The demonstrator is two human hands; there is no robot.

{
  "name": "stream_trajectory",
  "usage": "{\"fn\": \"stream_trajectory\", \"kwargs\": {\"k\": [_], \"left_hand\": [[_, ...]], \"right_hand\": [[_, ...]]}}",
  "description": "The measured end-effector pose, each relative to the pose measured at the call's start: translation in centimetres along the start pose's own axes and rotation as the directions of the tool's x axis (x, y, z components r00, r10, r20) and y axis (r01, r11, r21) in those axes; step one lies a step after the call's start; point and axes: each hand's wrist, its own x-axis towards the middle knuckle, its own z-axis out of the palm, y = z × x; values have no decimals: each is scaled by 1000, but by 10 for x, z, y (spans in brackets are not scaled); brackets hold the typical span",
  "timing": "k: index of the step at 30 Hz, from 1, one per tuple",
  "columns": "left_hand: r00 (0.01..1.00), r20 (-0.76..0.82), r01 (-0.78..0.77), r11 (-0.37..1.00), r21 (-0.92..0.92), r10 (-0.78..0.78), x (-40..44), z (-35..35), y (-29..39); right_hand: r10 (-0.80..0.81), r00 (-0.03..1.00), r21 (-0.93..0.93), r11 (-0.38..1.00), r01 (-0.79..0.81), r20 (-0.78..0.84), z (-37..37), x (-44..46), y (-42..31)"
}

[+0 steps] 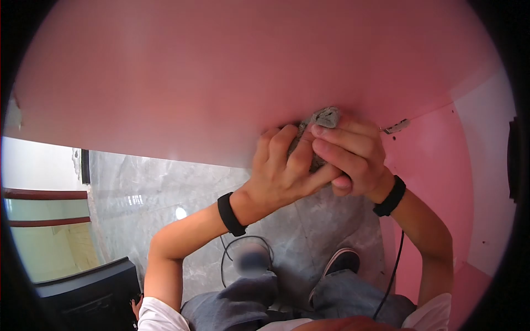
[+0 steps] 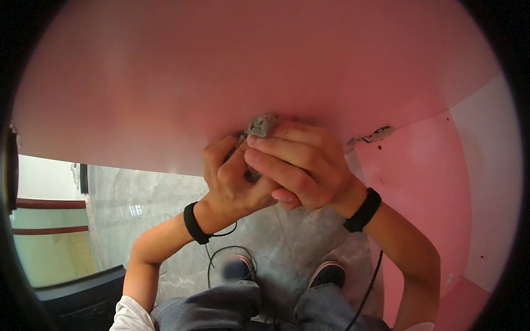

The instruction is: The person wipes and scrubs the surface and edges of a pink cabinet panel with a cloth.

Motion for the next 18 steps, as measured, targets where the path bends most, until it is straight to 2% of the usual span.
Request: {"fn": "stream_trajectory", "kwargs": {"k": [2, 6, 8, 15, 17, 18], "left_hand": [[997, 73, -20, 999, -48, 23, -7, 2, -1], [998, 57, -6, 999, -48, 9, -15, 5, 1], [992, 124, -14, 998, -66, 23, -17, 6, 0], [986, 165, 0, 996, -90, 15, -38, 14, 3], [982, 188, 47, 986, -160, -16, -42, 13, 6], [982, 189, 48, 986, -159, -18, -41, 7, 8]], "right_hand": [[16, 1000, 23, 1000, -17, 20, 3, -8, 0], [16, 999, -35, 999, -14, 51, 4, -17, 0], [33, 998, 45, 998, -35, 53, 8, -23, 3], [97, 993, 60, 993, -101, 68, 16, -47, -5], [198, 975, -55, 980, -193, 103, 13, -44, -18], [198, 975, -53, 980, -193, 103, 13, -42, -28]]}}
